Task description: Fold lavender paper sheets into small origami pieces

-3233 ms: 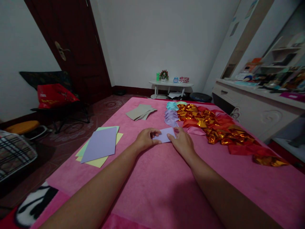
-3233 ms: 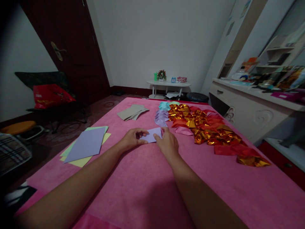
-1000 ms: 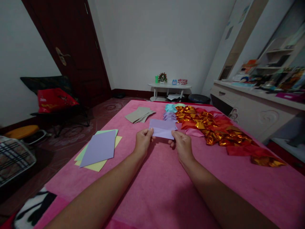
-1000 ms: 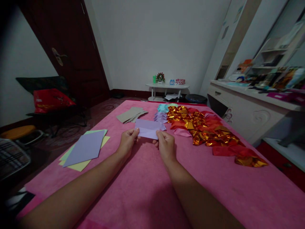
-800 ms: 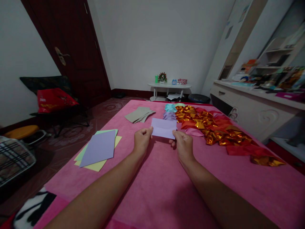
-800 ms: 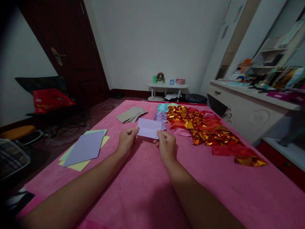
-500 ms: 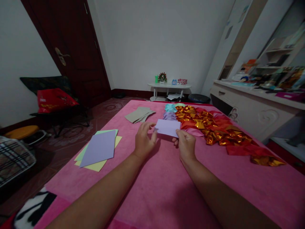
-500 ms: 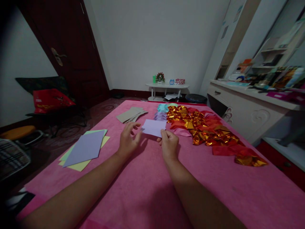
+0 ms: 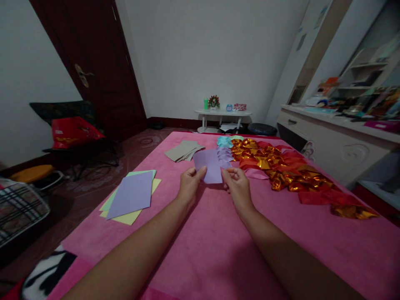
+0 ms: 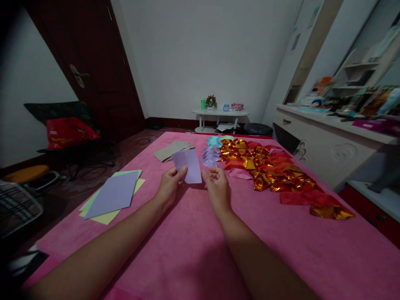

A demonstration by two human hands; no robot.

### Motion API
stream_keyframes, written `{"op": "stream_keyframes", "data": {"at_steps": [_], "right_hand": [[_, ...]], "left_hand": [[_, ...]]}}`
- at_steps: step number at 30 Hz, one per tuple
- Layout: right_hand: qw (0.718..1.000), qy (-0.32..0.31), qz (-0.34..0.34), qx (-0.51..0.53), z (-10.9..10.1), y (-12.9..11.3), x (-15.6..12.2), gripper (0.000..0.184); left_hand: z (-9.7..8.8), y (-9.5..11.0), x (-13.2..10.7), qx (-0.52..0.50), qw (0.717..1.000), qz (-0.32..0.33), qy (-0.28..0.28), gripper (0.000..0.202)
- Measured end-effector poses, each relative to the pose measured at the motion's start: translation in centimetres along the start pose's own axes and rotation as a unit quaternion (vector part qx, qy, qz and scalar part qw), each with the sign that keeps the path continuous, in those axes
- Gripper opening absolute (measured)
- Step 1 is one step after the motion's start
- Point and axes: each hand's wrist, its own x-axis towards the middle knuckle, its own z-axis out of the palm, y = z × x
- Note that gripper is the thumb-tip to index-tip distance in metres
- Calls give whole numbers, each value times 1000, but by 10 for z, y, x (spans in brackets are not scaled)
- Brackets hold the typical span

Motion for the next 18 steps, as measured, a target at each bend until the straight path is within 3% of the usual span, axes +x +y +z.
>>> {"op": "stream_keyframes", "data": {"at_steps": [5, 11, 15, 18], "right_hand": [[991, -121, 28, 47, 6, 5, 2, 33], [987, -96, 68, 109, 1, -6, -3, 52], [986, -129, 26, 101, 2, -12, -5, 37], [986, -141, 9, 91, 6, -14, -7, 36]], "left_hand": [[9, -1, -6, -92, 994, -45, -43, 36], [9, -1, -9, -87, 993, -51, -61, 37], [9, 1, -9, -92, 993, -58, -55, 36], [10, 4, -11, -99, 991, -72, -60, 37]]}}
